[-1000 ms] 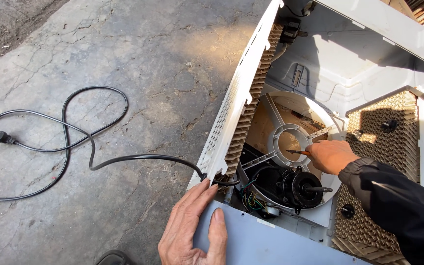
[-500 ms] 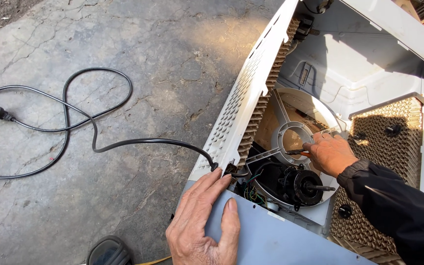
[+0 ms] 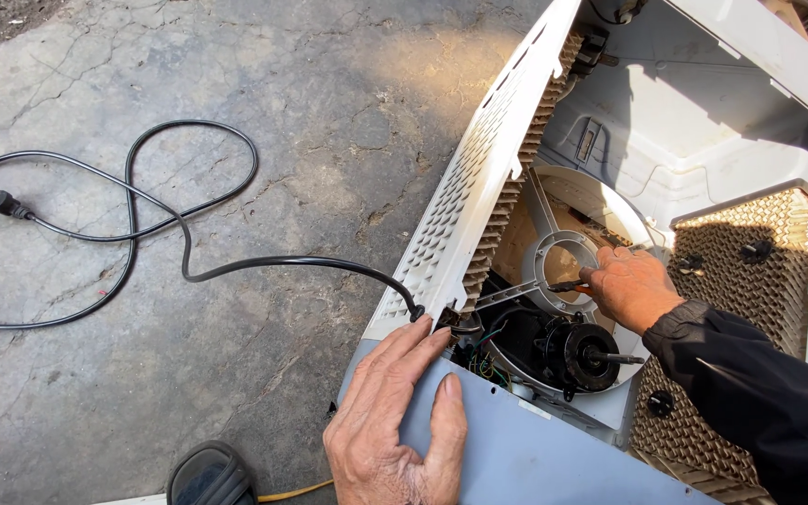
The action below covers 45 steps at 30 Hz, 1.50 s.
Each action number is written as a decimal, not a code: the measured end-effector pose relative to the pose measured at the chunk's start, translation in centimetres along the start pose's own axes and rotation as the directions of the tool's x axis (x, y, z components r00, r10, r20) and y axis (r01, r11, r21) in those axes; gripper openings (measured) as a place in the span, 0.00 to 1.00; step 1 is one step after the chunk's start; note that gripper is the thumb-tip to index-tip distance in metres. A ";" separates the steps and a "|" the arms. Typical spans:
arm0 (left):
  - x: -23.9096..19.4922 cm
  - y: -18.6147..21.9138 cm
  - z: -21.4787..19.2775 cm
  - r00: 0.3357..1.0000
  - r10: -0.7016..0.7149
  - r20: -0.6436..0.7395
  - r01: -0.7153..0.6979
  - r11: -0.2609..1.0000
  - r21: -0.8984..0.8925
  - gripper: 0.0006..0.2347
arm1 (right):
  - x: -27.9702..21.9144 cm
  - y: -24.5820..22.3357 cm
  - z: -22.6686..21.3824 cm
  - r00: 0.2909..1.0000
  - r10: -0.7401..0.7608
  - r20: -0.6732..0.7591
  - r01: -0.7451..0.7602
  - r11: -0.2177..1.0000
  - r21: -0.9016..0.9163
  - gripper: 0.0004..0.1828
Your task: Repairing an evaporative air cooler by adjusting internal motor components using a wrench and a utility knife.
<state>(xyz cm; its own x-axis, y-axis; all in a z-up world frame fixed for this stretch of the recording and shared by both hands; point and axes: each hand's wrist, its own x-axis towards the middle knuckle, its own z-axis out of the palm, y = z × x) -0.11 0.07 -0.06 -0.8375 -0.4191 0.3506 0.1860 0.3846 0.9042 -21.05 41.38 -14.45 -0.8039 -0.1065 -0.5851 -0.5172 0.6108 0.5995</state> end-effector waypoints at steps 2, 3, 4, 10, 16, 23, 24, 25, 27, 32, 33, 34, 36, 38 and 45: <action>0.0 0.0 0.0 1.000 -0.006 0.001 0.006 1.000 0.006 0.11 | 0.2 0.0 -0.2 1.000 -0.004 0.026 0.004 1.000 -0.015 0.15; 0.0 -0.1 0.0 1.000 -0.011 0.003 0.011 1.000 0.011 0.11 | 0.3 0.0 -0.3 0.999 -0.005 0.052 0.007 1.000 -0.029 0.16; 0.0 0.0 0.0 1.000 -0.012 0.002 0.012 1.000 0.011 0.11 | 0.3 -0.1 -0.6 0.999 -0.006 0.052 0.008 1.000 -0.030 0.16; 0.0 -0.1 0.0 1.000 -0.024 0.005 0.024 1.000 -0.012 0.12 | 1.3 -0.5 0.2 0.988 -0.054 -0.147 0.032 0.989 -0.146 0.18; 0.1 0.1 -0.1 1.000 -0.024 0.001 0.024 1.000 -0.016 0.12 | 1.2 -1.2 -2.8 0.996 0.029 0.081 -0.019 0.992 -0.126 0.15; 0.0 -0.1 0.0 1.000 -0.025 -0.005 0.025 1.000 -0.014 0.12 | 1.0 -1.5 -2.8 1.000 0.007 0.018 -0.004 0.985 -0.172 0.14; 0.0 -0.1 0.0 1.000 -0.019 -0.005 0.019 1.000 -0.013 0.12 | 0.6 -1.6 -3.3 0.999 -0.038 -0.017 0.035 0.983 -0.183 0.14; 0.0 -0.1 0.0 1.000 -0.020 -0.004 0.019 1.000 -0.014 0.12 | 1.0 -1.5 -2.3 0.999 -0.037 -0.015 0.034 0.982 -0.183 0.14; 0.0 -0.2 0.0 1.000 -0.018 -0.001 0.018 1.000 -0.011 0.12 | 2.0 -1.6 -0.4 0.982 -0.051 -0.182 0.012 0.978 -0.208 0.10; 0.0 -0.2 0.0 1.000 -0.013 -0.004 0.013 1.000 -0.013 0.12 | 1.8 -2.1 -1.9 0.995 0.006 -0.098 -0.025 0.982 -0.186 0.13; 0.0 -0.2 0.0 1.000 -0.012 -0.004 0.012 1.000 -0.017 0.12 | 2.0 -2.1 -1.6 0.990 0.005 -0.141 -0.031 0.983 -0.183 0.14; 0.1 -0.1 -0.1 1.000 -0.013 -0.006 0.013 1.000 -0.016 0.12 | 2.0 -2.1 -1.7 0.990 0.004 -0.142 -0.031 0.982 -0.184 0.14; 0.1 0.0 -0.2 1.000 -0.026 0.002 0.026 1.000 -0.008 0.12 | 2.0 -2.1 -1.9 0.996 0.037 -0.083 -0.050 0.987 -0.155 0.10; 0.1 -0.1 -0.2 0.999 -0.034 0.005 0.034 0.999 -0.006 0.12 | 2.2 -2.1 -1.6 0.994 0.030 -0.105 -0.046 0.986 -0.160 0.11; 0.0 -0.1 -0.2 0.999 -0.043 0.020 0.043 0.999 -0.012 0.12 | 2.0 -3.2 -5.0 0.994 0.061 0.086 -0.046 0.985 -0.164 0.13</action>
<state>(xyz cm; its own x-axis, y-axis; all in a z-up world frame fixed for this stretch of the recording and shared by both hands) 0.00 -0.15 -0.08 -0.8546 -0.4188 0.3069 0.1562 0.3564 0.9212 -22.53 35.27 -14.78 -0.8058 -0.0008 -0.5922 -0.5205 0.4781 0.7075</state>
